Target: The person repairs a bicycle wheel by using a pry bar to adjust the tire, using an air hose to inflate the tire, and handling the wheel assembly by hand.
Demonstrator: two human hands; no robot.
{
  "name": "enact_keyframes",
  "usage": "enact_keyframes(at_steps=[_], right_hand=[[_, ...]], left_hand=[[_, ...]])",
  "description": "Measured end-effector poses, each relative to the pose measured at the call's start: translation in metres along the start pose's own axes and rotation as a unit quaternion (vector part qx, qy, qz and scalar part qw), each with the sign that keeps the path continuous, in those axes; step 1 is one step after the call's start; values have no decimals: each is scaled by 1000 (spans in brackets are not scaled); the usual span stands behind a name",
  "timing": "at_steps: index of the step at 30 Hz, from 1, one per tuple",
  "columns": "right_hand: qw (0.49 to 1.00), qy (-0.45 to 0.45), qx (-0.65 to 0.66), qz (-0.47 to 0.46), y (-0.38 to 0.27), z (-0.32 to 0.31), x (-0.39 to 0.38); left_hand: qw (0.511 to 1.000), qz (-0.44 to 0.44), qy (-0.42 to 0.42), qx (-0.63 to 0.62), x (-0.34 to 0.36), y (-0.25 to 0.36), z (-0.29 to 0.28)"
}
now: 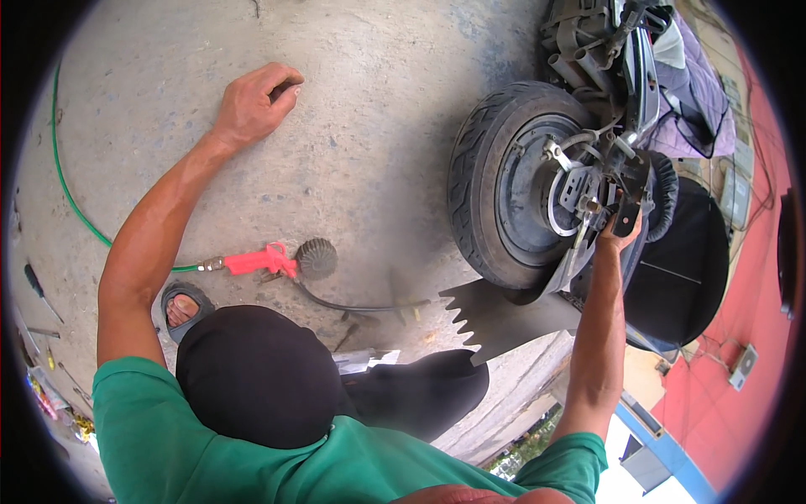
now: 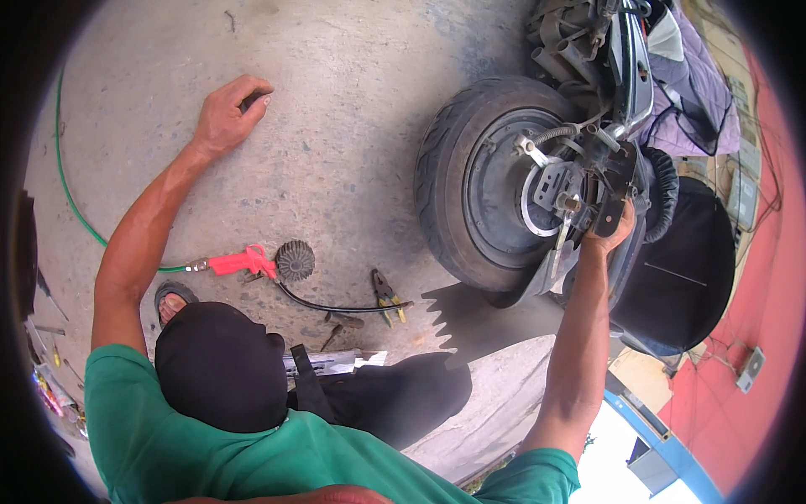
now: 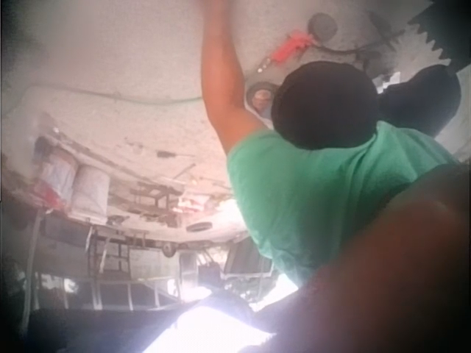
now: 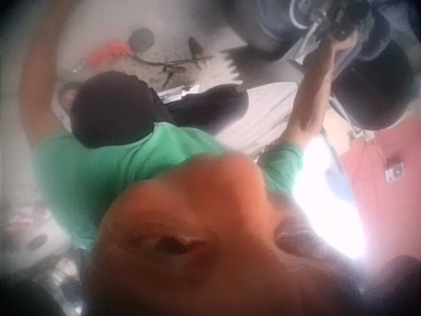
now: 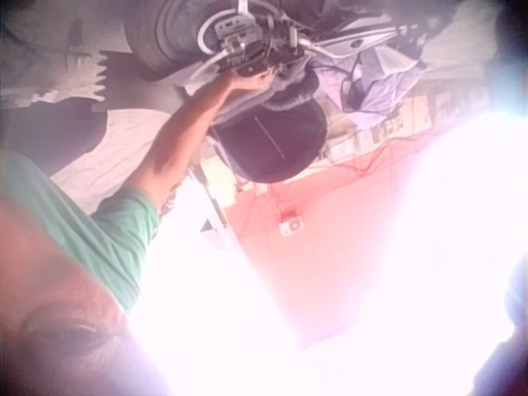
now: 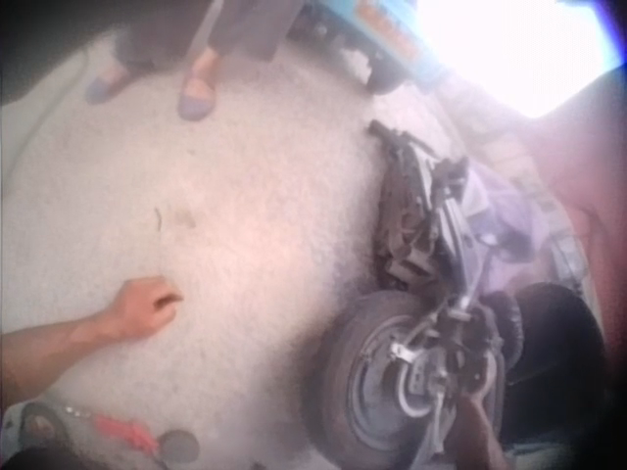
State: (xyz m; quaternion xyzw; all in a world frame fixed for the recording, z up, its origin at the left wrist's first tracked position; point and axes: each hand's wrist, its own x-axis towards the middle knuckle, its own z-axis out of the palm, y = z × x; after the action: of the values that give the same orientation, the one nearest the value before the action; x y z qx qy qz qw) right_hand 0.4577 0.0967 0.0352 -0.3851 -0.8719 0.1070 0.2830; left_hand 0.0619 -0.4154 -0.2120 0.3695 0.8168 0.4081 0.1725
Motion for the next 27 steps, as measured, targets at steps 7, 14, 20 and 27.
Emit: enact_keyframes(at_steps=[7,14,20,27], right_hand=[[991,25,-74,-111,2,3,2],[999,12,1,-33,4,2,3],[997,12,-31,-66,1,3,1],[998,23,-9,-52,-16,7,-2]], left_hand=[[999,24,28,16,-1,-5,3],[998,44,55,5,2,-1,3],[997,43,56,-7,0,-2,3],[998,41,55,-13,0,-1,3]])
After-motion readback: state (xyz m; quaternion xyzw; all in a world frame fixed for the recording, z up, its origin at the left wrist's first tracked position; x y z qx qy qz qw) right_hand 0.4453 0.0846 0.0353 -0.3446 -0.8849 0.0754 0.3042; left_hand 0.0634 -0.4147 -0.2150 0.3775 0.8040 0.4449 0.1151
